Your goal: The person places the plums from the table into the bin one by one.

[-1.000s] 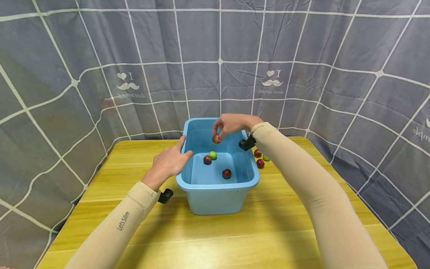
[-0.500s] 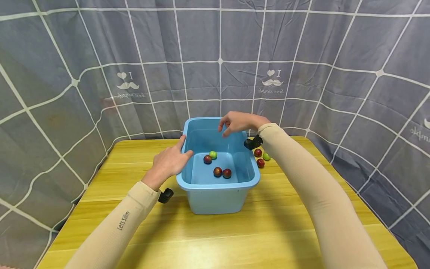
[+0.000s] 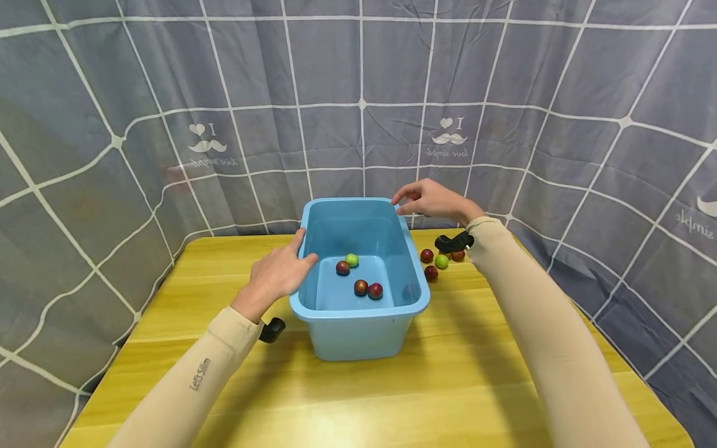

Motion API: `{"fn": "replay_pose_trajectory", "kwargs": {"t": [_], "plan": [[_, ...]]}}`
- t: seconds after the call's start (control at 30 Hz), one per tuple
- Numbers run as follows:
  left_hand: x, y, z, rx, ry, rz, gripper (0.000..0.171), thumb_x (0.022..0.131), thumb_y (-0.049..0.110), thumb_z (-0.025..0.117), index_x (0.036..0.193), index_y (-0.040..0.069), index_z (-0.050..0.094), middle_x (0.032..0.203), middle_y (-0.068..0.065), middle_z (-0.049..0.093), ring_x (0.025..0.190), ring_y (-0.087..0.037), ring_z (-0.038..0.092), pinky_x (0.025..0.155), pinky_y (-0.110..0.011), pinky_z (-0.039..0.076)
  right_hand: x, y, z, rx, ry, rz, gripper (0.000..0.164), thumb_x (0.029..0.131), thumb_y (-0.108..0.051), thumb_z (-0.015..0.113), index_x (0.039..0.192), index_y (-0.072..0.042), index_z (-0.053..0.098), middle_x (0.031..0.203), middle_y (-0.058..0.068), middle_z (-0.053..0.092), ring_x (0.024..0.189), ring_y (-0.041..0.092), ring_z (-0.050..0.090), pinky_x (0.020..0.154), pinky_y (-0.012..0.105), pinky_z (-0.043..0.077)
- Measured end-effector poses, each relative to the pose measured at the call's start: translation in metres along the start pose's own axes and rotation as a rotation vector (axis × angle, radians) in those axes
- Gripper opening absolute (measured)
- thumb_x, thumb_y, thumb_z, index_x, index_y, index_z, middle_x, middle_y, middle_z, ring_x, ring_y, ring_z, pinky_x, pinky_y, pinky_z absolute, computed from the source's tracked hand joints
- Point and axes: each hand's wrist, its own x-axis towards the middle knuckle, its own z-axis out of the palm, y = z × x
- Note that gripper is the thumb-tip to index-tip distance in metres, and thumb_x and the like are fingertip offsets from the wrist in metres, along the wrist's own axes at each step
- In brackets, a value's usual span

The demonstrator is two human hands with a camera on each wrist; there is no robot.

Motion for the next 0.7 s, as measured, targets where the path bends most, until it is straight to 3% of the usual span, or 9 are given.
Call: {"fn": "replay_pose_trajectory", "kwargs": {"t": [0.13, 0.37, 0.7], "plan": [[0.001, 0.001, -0.001, 0.005, 0.002, 0.002, 0.077, 0.099, 0.055, 0.036, 0.164, 0.026, 0.009, 0.139, -0.019, 0.059, 0.100, -0.036, 0.064, 0.062, -0.041, 0.044, -0.009, 0.021, -0.006, 0.098, 0.069, 0.027, 0.030, 0.095, -0.027, 0.069, 0.122, -0.015, 0.069, 0.067, 0.003, 0.046, 0.054, 0.016, 0.036, 0.057, 0.031, 0.037], [0.001, 0.001, -0.001, 0.007, 0.004, 0.003, 0.076, 0.099, 0.055, 0.035, 0.164, 0.026, 0.009, 0.134, -0.020, 0.062, 0.092, -0.033, 0.064, 0.060, -0.040, 0.043, -0.025, 0.061, -0.009, 0.285, 0.187, 0.054, 0.030, 0.096, -0.027, 0.069, 0.122, -0.012, 0.067, 0.066, 0.004, 0.043, 0.056, 0.021, 0.035, 0.057, 0.031, 0.035], [0.000, 0.000, -0.001, -0.001, -0.002, -0.005, 0.076, 0.099, 0.055, 0.035, 0.164, 0.027, 0.009, 0.130, -0.019, 0.063, 0.091, -0.032, 0.063, 0.060, -0.040, 0.042, -0.040, 0.108, -0.002, 0.436, 0.260, 0.110, 0.036, 0.098, -0.029, 0.067, 0.128, -0.010, 0.063, 0.065, 0.002, 0.040, 0.055, 0.019, 0.028, 0.057, 0.030, 0.031]]}}
